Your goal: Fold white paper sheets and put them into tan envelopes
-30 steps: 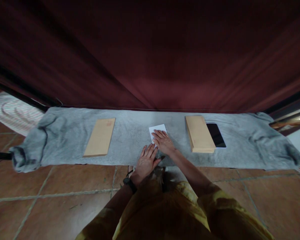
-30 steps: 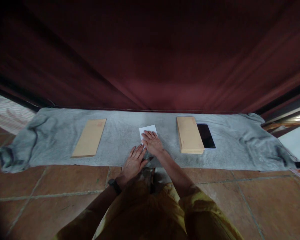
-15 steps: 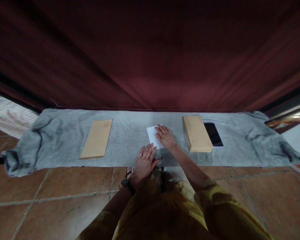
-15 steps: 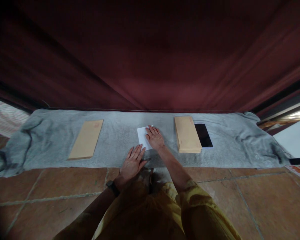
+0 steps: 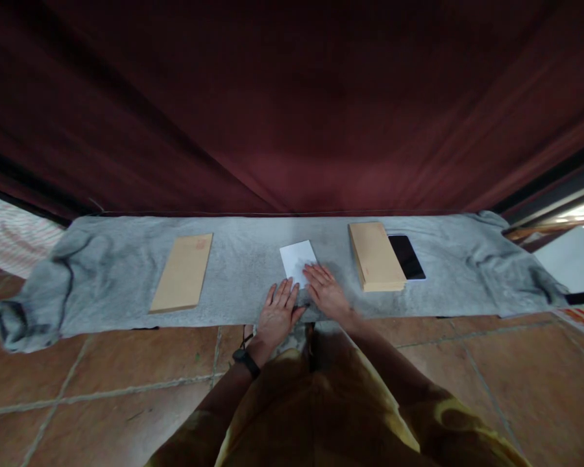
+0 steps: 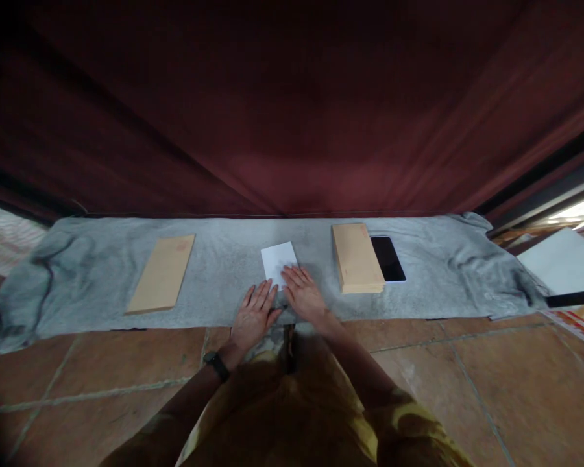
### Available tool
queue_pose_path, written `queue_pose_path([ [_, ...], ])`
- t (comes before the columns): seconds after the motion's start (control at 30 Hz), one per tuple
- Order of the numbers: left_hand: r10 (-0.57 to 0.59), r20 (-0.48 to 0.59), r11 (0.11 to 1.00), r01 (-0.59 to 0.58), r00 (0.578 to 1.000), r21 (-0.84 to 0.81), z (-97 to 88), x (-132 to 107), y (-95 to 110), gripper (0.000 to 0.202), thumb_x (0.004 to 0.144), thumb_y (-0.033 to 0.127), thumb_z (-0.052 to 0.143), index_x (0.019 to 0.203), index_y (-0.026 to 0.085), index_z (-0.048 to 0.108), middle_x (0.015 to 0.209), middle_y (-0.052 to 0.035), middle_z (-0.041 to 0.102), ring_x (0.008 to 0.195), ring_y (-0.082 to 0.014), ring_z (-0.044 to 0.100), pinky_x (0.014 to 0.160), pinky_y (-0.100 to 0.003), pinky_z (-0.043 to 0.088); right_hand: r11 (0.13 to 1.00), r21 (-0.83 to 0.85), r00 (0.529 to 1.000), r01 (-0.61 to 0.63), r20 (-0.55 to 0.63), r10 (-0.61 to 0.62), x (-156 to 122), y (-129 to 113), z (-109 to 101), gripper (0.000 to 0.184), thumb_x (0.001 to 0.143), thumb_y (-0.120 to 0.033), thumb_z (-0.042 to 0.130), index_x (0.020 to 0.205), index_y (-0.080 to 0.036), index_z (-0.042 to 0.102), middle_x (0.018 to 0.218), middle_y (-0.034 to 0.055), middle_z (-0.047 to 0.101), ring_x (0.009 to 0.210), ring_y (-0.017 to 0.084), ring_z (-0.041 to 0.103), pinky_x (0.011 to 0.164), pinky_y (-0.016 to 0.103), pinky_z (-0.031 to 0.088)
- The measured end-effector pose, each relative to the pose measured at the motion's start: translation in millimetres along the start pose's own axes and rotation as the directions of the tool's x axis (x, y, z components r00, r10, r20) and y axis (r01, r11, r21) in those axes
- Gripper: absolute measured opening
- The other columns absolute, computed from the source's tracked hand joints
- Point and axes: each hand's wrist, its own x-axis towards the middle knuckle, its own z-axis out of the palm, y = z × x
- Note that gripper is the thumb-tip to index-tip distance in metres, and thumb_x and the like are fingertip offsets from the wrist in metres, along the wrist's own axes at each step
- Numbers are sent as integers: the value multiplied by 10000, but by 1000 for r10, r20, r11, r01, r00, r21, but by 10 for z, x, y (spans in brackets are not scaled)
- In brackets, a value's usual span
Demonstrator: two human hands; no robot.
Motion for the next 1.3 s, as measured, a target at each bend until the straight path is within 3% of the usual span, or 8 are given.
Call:
queue_pose_path([
  [0.07,2,-1,1000,-2,1000,3,12,-2,-2,572,1042,451,408,1516,135,457,1617,-141,398,1518,-285,342,1249,-517,278,998,4,998,55,30,-55,-175,-155,16,466,1072,-322,391,1498,-168,503,1581,74,467,1479,217,411,1258,442,302],
  [0.17,5,-1,1000,-5,1000,5,25,-5,-4,578,1044,448,405,1528,135,442,1619,-141,392,1522,-285,335,1252,-521,272,1000,-19,999,22,30,-22,-331,-255,34,461,1069,-322,422,1499,-176,500,1565,86,485,1453,222,453,1243,456,325],
  [0.7,3,-19,1000,-3,1000,17,44,-13,9,579,1047,438,405,1533,124,426,1612,-161,401,1523,-285,333,1251,-514,271,996,-63,998,-69,-19,68,-515,-73,-35,450,1074,-320,408,1489,-176,509,1560,71,490,1433,234,477,1244,475,299],
  [0.87,-35,1,999,35,999,9,39,10,50,573,1049,438,394,1526,124,437,1604,-168,414,1519,-302,339,1243,-554,272,993,-84,996,-84,-25,82,-530,-67,-37,451,1072,-322,415,1490,-177,508,1558,67,494,1433,248,472,1235,481,300],
  [1.03,-18,19,998,19,1000,-53,22,95,182,525,1056,408,371,1526,187,445,1607,-108,429,1532,-287,311,1253,-580,244,990,-97,994,-103,-44,99,-533,-83,-8,448,1072,-313,409,1488,-181,507,1547,71,511,1434,246,467,1228,481,294],
  [1.13,24,29,996,-21,999,-91,24,173,263,512,1060,376,356,1531,195,439,1607,-89,432,1532,-257,315,1267,-552,239,988,-105,993,-112,-50,107,-532,-86,8,446,1063,-295,414,1484,-184,513,1541,77,520,1431,246,469,1226,475,288],
  [1.3,60,38,990,-55,997,-127,29,303,314,527,1067,353,317,1525,121,436,1600,-128,431,1515,-223,352,1263,-459,289,986,-97,990,-133,-58,128,-532,-92,17,474,1039,-263,433,1500,-171,496,1527,91,536,1431,255,461,1234,482,273],
])
